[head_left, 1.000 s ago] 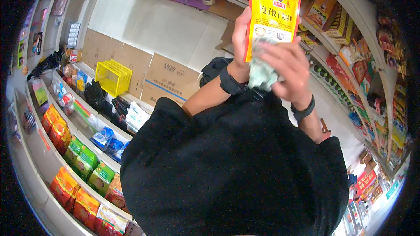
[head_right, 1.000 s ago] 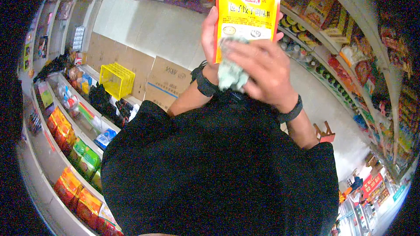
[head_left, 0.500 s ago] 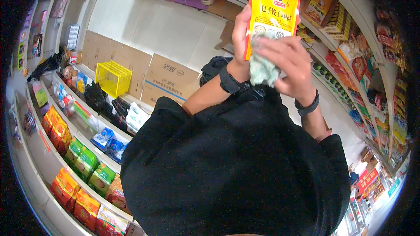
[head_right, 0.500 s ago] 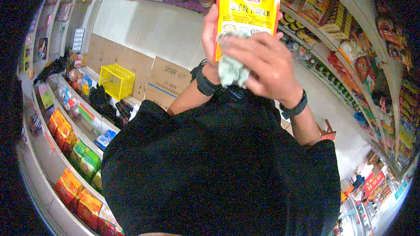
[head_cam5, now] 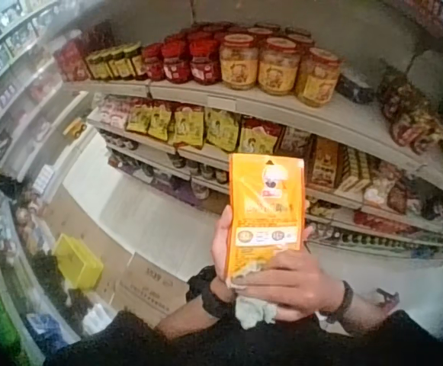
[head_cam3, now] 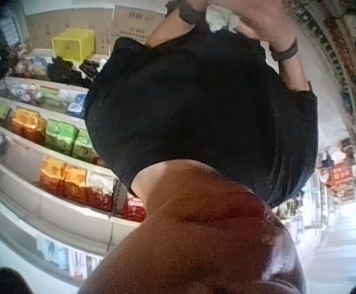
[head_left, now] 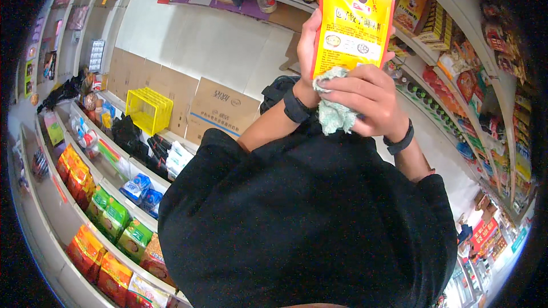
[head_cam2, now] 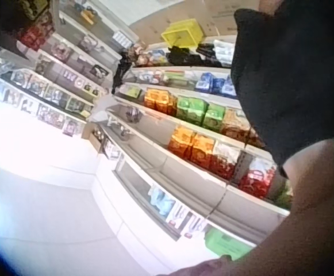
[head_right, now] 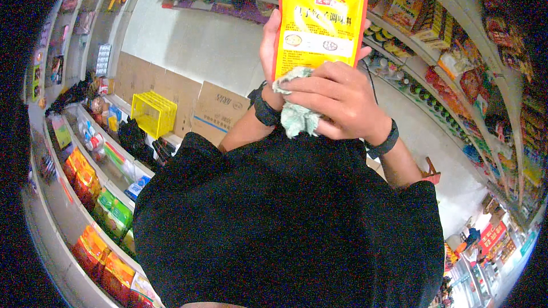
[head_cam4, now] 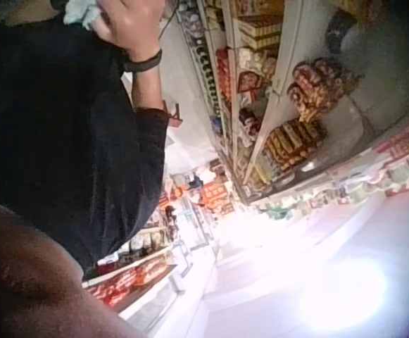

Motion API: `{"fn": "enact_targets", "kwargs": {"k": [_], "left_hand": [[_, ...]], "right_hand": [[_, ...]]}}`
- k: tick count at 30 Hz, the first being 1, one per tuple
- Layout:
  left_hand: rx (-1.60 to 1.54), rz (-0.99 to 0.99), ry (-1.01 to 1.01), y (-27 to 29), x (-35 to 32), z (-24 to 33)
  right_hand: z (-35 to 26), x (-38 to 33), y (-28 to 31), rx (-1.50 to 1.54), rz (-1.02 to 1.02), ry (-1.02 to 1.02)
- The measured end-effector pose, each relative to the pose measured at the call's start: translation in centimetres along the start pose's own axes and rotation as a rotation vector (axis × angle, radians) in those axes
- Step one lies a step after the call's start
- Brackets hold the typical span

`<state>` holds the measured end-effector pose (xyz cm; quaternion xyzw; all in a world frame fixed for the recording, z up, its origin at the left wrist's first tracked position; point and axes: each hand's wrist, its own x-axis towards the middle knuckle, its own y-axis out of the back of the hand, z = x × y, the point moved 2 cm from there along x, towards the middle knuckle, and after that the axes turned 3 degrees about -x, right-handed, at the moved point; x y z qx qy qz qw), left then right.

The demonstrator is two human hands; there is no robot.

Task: The person cleans packets of seasonings with a cloth by hand, handling them one at a time before returning them to the shelf.

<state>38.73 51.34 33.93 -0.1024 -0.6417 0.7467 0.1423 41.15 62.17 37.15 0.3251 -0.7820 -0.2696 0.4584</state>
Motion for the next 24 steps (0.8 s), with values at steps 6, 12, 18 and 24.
{"fn": "enact_targets", "kwargs": {"k": [6,12,18,24], "left_hand": [[-0.071,0.055,-0.017,0.2,0.0,0.4],[-0.348,-0.006,-0.03,0.5,-0.7,0.6],[-0.13,-0.036,-0.027,0.5,0.0,0.6],[-0.117,-0.036,-0.049,2.7,-1.4,-0.7]], "right_hand": [[1.4,-1.2,2.1,-0.354,0.317,-0.229],[1.8,-1.0,2.6,-0.46,0.438,-0.35],[-0.4,-0.8,0.0,-0.256,0.136,-0.264],[3.7,-0.1,1.0,-0.419,0.143,-0.321]]}}
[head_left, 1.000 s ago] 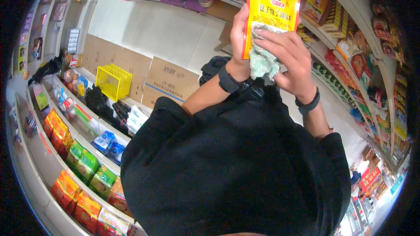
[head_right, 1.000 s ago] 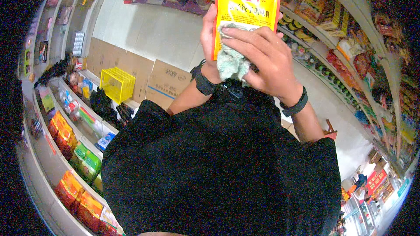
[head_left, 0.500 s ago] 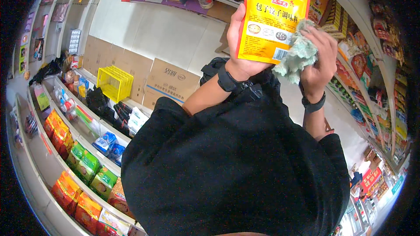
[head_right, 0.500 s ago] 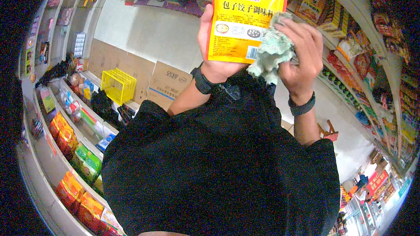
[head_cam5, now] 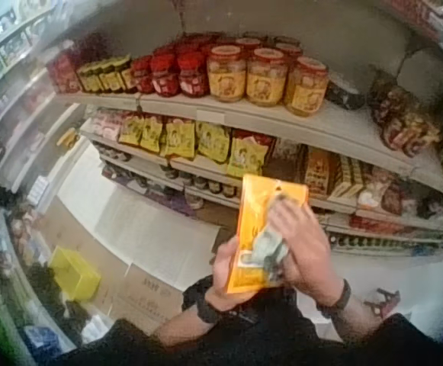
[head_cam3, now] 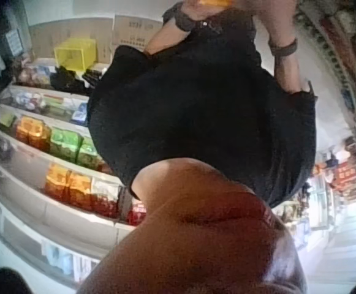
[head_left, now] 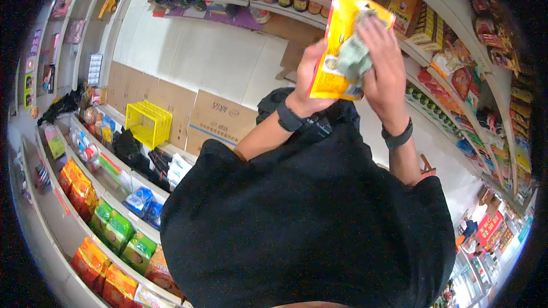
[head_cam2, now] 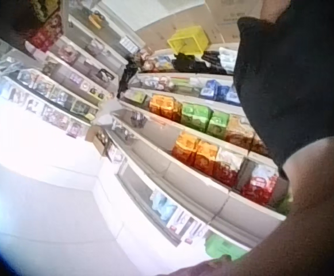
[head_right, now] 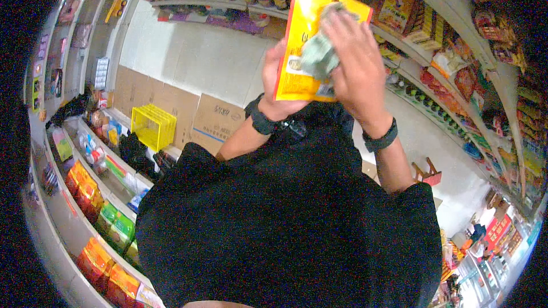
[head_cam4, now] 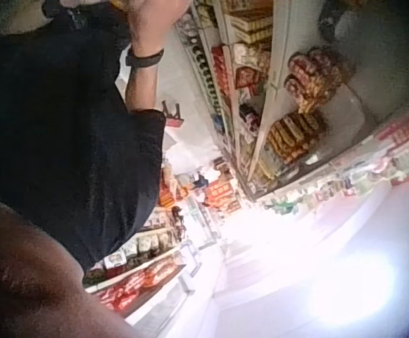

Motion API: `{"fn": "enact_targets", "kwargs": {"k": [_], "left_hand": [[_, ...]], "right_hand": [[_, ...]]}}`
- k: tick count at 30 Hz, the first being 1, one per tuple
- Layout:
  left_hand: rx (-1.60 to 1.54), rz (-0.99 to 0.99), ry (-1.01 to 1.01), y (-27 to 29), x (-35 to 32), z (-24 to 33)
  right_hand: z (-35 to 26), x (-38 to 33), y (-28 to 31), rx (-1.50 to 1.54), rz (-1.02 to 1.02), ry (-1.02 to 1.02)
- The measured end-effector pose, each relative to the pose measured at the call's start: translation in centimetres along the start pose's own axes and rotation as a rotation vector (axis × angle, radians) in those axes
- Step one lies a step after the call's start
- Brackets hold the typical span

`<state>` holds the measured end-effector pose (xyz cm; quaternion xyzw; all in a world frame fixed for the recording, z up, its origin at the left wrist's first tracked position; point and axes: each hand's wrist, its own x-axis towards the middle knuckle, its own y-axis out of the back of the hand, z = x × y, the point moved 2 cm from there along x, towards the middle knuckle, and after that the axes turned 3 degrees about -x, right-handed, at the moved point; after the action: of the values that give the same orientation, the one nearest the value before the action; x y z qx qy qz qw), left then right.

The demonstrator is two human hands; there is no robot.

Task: The person cleans packets of seasonings with a cloth by hand, handling them one at a time before returning them to the shelf.

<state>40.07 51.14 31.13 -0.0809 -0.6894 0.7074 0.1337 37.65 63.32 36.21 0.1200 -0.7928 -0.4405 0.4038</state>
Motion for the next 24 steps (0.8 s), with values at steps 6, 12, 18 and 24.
{"fn": "enact_targets", "kwargs": {"k": [6,12,18,24], "left_hand": [[-0.339,-0.078,0.111,-0.2,0.8,0.2],[0.03,0.026,0.192,0.3,1.2,0.5],[-0.182,-0.013,0.166,2.6,0.0,0.6],[0.072,0.102,0.127,2.4,0.2,1.5]], "right_hand": [[-1.2,-0.4,-0.9,0.116,0.025,-0.148],[-2.8,-2.6,-1.5,0.395,-0.204,0.184],[0.2,1.2,0.2,0.062,-0.056,0.106],[-2.2,-0.8,-0.8,0.293,-0.076,0.124]]}}
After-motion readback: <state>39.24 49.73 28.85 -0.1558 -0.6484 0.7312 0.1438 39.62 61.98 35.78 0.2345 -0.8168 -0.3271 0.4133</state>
